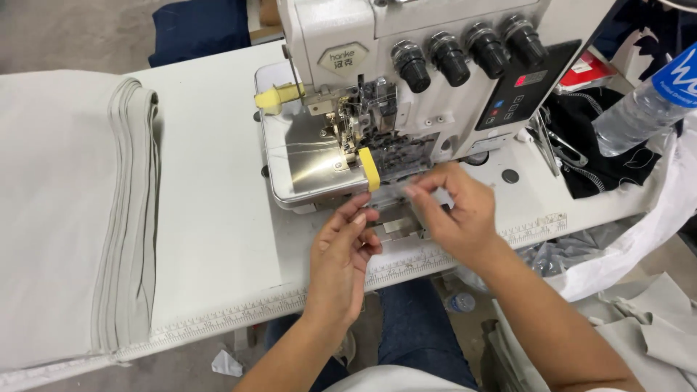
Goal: The person threads a white sewing machine using a pair of tweezers to guide the thread through the needle area. They then use a small yellow plastic guide to assist in the threading process before placing a stack of folded light-colored fabric under the presser foot.
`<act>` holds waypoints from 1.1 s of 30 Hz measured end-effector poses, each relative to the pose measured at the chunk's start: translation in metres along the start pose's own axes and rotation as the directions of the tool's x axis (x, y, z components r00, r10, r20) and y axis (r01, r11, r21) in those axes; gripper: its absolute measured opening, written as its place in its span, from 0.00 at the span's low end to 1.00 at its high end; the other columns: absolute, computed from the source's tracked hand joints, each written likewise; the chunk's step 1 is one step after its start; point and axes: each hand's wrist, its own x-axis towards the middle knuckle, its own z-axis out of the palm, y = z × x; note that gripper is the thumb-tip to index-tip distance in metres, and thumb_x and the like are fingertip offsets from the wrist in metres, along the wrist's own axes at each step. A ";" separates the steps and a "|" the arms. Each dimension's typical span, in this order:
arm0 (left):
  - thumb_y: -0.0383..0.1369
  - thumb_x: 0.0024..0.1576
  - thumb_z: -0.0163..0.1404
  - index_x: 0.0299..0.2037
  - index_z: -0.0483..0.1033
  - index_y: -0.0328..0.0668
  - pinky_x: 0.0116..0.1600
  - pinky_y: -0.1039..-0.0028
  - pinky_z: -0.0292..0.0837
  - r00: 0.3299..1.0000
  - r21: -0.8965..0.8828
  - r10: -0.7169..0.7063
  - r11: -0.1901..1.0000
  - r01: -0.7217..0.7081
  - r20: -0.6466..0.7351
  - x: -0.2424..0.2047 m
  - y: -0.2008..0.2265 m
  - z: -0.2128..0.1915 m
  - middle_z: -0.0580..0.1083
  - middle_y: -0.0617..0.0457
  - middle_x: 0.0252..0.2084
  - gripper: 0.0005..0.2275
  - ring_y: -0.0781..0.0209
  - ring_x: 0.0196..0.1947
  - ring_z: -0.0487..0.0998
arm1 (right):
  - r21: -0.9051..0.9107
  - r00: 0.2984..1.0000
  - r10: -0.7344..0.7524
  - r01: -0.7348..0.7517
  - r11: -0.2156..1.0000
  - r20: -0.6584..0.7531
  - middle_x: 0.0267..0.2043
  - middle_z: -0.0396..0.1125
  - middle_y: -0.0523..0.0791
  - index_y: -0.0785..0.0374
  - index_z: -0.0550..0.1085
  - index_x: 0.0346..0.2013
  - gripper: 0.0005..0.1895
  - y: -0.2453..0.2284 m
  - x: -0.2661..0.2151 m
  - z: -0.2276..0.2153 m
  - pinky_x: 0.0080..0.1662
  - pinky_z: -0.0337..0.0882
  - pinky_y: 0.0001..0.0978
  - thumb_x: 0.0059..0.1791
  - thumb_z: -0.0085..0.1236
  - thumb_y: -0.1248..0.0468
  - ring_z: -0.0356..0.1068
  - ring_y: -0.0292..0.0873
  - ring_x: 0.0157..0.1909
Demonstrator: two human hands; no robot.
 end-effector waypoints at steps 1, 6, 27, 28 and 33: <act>0.23 0.62 0.44 0.57 0.73 0.26 0.33 0.75 0.72 1.000 0.082 0.023 0.996 -0.024 0.017 -0.006 0.005 0.003 0.73 0.46 0.39 0.14 0.65 0.28 0.72 | 0.007 0.996 0.087 -0.087 0.996 -0.003 0.26 0.73 0.47 0.65 0.77 0.28 0.06 -0.012 0.000 0.002 0.38 0.73 0.36 0.49 0.66 0.70 0.73 0.48 0.28; 0.25 0.62 0.46 0.50 0.79 0.35 0.34 0.76 0.69 0.784 0.526 0.509 0.585 -0.618 0.355 -0.001 0.032 -0.006 0.71 0.49 0.35 0.10 0.64 0.29 0.67 | 0.099 0.968 0.251 -0.251 0.963 0.015 0.22 0.71 0.44 0.62 0.75 0.22 0.13 -0.033 0.004 0.006 0.35 0.72 0.31 0.53 0.60 0.69 0.69 0.40 0.25; 0.27 0.58 0.54 0.43 0.83 0.39 0.47 0.57 0.69 0.014 0.195 0.209 -0.884 -0.424 0.978 0.064 0.054 -0.008 0.73 0.48 0.44 0.07 0.48 0.45 0.71 | 0.506 0.894 0.368 -0.448 0.737 0.256 0.46 0.72 0.54 0.69 0.61 0.64 0.25 -0.016 0.010 0.025 0.55 0.75 0.40 0.51 0.39 0.80 0.75 0.43 0.49; 0.30 0.60 0.52 0.47 0.82 0.39 0.49 0.55 0.69 0.037 0.228 0.236 -0.871 -0.434 0.971 0.063 0.054 -0.010 0.74 0.48 0.46 0.09 0.47 0.47 0.70 | 0.464 0.880 0.399 -0.475 0.748 0.257 0.45 0.73 0.53 0.70 0.63 0.62 0.25 -0.023 0.013 0.023 0.55 0.75 0.39 0.50 0.44 0.80 0.75 0.42 0.48; 0.49 0.64 0.46 0.53 0.81 0.46 0.51 0.52 0.67 0.145 0.380 0.359 -0.769 -0.514 0.922 0.025 0.062 -0.035 0.73 0.47 0.52 0.19 0.43 0.51 0.69 | 0.206 0.940 0.331 -0.340 0.918 0.078 0.43 0.75 0.52 0.71 0.76 0.48 0.13 -0.037 0.011 -0.004 0.52 0.76 0.41 0.48 0.60 0.76 0.77 0.46 0.46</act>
